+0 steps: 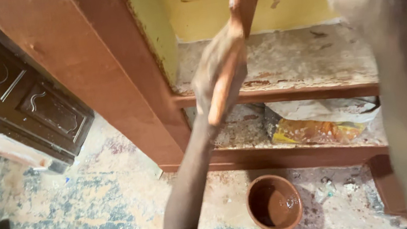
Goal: The person paints the interior and exterior surfaces of a wooden cabinet with brown paint using a brush. They repeatedly dip the brush into a paint container and apply paint to shelves, side panels, and the base.
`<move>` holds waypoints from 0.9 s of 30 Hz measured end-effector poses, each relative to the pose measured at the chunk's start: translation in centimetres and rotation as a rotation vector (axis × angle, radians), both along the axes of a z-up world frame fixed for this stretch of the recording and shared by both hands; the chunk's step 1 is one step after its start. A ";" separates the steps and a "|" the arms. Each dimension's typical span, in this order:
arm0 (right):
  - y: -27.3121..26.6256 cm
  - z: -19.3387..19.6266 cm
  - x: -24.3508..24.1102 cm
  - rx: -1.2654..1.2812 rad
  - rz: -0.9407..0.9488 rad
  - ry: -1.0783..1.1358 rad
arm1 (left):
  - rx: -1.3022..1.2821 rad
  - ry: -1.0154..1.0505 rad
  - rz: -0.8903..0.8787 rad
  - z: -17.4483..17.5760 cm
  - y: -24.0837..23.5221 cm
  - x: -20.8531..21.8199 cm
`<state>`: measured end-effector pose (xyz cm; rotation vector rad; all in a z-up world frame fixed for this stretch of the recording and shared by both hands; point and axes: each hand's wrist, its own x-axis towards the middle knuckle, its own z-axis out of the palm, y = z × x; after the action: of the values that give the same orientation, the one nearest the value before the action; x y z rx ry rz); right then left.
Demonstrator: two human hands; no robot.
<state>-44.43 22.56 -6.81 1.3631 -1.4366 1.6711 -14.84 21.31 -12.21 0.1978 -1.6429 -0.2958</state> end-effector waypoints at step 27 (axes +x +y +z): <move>9.9 -27.1 24.6 0.257 0.783 -1.304 | 0.882 -0.199 -0.228 -20.6 -1.2 18.1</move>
<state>-19.88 32.41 -33.93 0.9380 -1.8806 3.3563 3.25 20.09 -32.80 0.7201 -1.6347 -1.2027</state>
